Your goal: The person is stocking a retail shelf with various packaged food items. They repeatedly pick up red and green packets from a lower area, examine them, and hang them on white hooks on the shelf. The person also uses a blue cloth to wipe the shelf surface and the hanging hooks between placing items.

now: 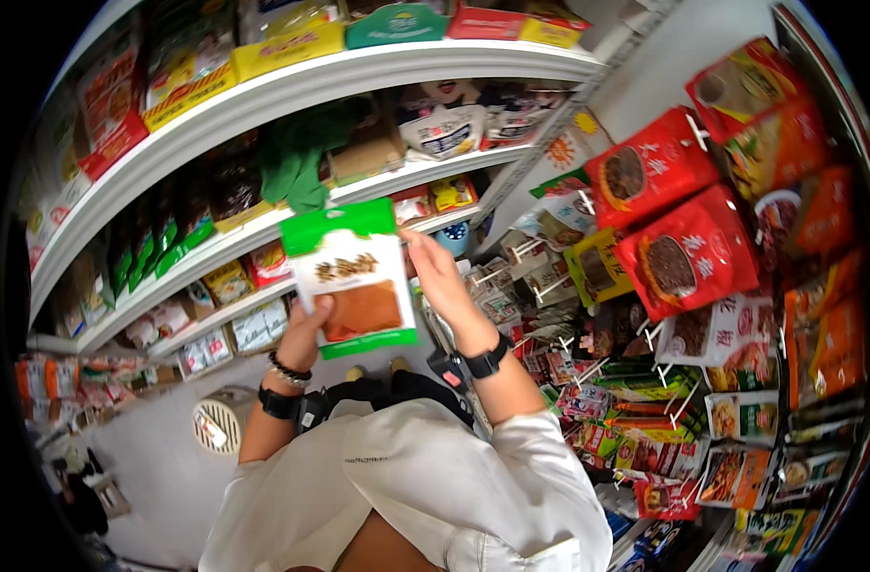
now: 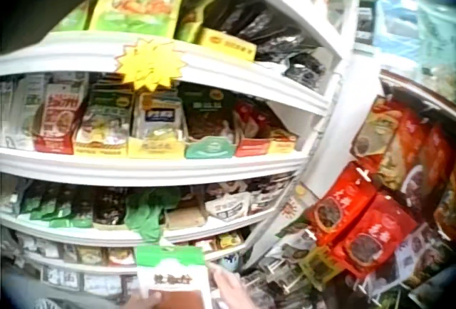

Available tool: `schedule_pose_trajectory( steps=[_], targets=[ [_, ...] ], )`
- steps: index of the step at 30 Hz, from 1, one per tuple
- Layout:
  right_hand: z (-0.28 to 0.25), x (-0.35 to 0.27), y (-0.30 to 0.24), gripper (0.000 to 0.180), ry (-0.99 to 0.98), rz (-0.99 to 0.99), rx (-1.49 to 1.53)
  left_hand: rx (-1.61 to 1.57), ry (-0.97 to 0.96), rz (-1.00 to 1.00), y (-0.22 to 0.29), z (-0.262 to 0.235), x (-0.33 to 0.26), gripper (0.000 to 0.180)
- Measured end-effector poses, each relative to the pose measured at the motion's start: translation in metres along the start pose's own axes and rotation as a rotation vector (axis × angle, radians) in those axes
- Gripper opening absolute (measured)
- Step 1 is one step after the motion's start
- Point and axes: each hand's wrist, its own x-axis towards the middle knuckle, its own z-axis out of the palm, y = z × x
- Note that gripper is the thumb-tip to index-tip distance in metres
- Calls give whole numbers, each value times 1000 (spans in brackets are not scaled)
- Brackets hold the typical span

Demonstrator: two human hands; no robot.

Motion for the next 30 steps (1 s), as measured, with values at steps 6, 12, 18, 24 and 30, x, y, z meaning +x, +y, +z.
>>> schedule_pose_trajectory(
  steps=[6,12,18,24,30],
  targets=[
    [77,117,26,40,-68,-417,-575,-162,419,195,11,-64,-51,37],
    [136,216,56,64,85,-442,-1311,-174,631,242,23,-95,-82,46],
    [120,246,86,36,192,-585,-1227,-165,651,261,38,-119,-83,46],
    [129,147,33,18,263,-650,-479,-263,647,306,25,-125,-55,48],
    [176,36,40,29,-325,-716,-446,267,478,207,16,-96,-22,46]
  ],
)
